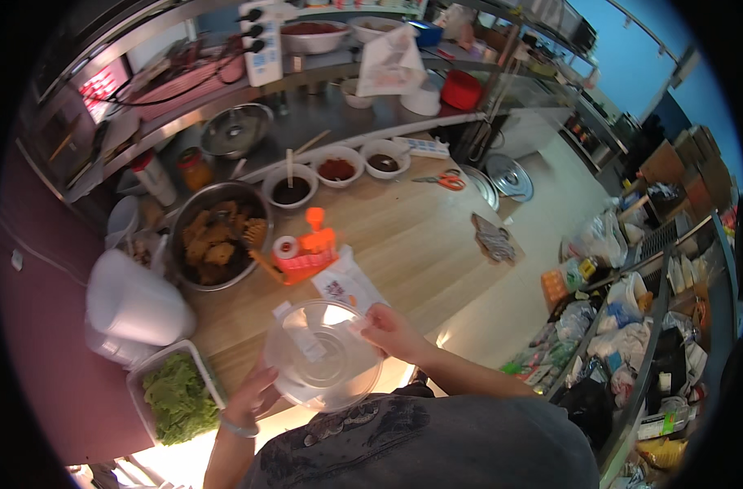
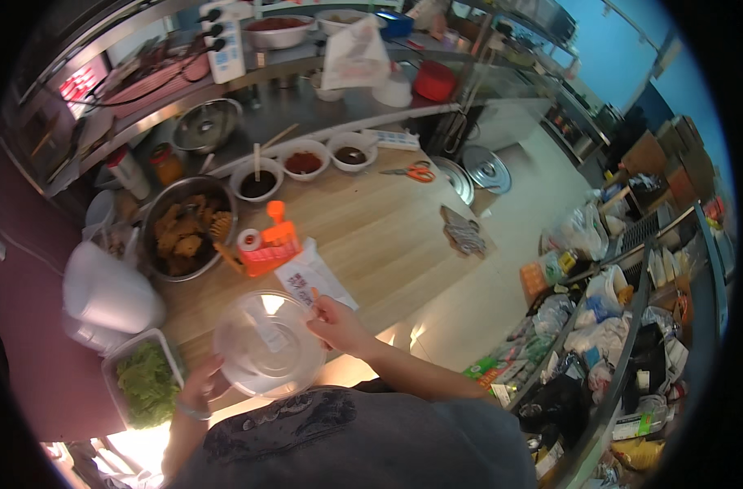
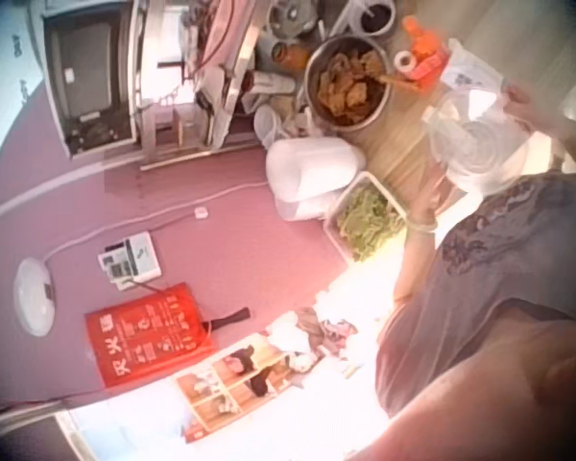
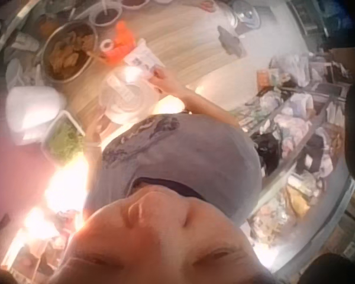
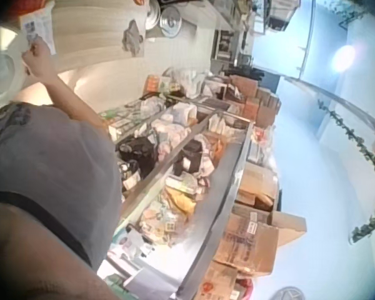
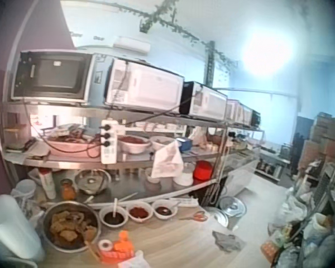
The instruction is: The person assembles a takeout meal by placing lettuce and a cooked meat item into a plastic container, then ladles broth over it from a pot. They add a spoonful of sauce, seal the container with a lid, and place it into a paper bag.
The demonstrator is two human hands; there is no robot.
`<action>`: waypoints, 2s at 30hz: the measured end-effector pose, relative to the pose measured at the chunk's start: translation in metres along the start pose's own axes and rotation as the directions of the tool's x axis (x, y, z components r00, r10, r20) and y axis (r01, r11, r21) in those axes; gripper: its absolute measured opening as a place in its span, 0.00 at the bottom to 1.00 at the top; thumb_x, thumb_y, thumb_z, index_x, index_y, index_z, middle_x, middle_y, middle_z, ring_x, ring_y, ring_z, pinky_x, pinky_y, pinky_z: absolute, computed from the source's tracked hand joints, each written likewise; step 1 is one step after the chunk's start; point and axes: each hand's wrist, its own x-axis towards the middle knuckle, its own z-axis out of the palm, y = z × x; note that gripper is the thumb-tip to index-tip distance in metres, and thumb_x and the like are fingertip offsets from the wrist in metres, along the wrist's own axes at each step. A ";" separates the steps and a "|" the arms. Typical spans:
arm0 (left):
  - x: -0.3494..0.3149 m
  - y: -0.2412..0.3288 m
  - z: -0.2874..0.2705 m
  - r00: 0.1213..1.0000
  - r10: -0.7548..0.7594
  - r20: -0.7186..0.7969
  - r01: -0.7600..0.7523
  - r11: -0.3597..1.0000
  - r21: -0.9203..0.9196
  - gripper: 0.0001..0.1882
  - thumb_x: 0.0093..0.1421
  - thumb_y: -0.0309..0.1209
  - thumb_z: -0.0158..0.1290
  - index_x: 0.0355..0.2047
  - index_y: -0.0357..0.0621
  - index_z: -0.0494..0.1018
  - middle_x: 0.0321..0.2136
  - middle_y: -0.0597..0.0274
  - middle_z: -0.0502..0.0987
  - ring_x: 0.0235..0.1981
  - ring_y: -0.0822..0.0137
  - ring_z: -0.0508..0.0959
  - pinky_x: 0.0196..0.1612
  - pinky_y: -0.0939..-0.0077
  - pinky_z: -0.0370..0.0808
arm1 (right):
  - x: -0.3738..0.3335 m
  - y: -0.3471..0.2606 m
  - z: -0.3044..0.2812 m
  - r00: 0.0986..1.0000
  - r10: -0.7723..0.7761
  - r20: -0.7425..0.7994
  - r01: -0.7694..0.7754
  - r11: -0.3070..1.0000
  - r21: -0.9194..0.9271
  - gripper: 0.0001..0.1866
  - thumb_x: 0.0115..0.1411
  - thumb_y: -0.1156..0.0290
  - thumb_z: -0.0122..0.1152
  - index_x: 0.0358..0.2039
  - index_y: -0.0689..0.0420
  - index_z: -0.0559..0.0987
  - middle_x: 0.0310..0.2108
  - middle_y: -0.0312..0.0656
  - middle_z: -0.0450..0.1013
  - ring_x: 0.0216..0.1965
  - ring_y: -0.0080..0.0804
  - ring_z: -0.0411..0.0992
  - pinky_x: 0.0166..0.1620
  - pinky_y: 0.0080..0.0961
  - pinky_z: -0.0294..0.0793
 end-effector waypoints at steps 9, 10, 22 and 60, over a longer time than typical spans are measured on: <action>0.199 -0.192 0.119 0.937 -0.274 0.216 0.306 0.943 -0.132 0.50 0.55 0.51 0.59 0.69 0.59 0.40 0.64 0.53 0.53 0.63 0.48 0.57 0.60 0.40 0.60 | -0.108 0.082 -0.274 0.947 0.040 -0.319 -0.017 0.997 0.074 0.07 0.60 0.74 0.56 0.33 0.58 0.66 0.18 0.34 0.67 0.15 0.19 0.67 0.18 0.18 0.65; 0.218 -0.209 0.137 0.942 -0.255 0.216 0.288 0.947 -0.142 0.50 0.55 0.51 0.58 0.69 0.58 0.40 0.64 0.53 0.53 0.63 0.49 0.58 0.60 0.40 0.61 | -0.121 0.081 -0.304 0.961 0.081 -0.263 -0.060 0.994 0.089 0.08 0.61 0.72 0.56 0.38 0.58 0.68 0.23 0.36 0.70 0.19 0.20 0.69 0.23 0.18 0.69; 0.290 -0.260 0.191 0.993 -0.041 -0.115 -0.002 0.935 -0.355 0.43 0.57 0.50 0.57 0.66 0.64 0.44 0.53 0.64 0.59 0.60 0.59 0.59 0.58 0.42 0.64 | -0.175 0.117 -0.532 0.958 0.288 -0.017 -0.246 0.787 -0.565 0.11 0.61 0.70 0.58 0.43 0.60 0.75 0.35 0.40 0.76 0.27 0.21 0.73 0.33 0.20 0.74; -0.028 -0.170 -0.167 0.647 0.224 -0.729 -0.486 0.858 -0.168 0.45 0.56 0.59 0.53 0.67 0.63 0.45 0.62 0.61 0.55 0.63 0.54 0.57 0.57 0.45 0.64 | 0.271 -0.002 0.106 0.936 0.050 0.349 0.342 0.120 -0.932 0.40 0.55 0.64 0.63 0.65 0.50 0.52 0.56 0.55 0.62 0.50 0.49 0.71 0.43 0.40 0.76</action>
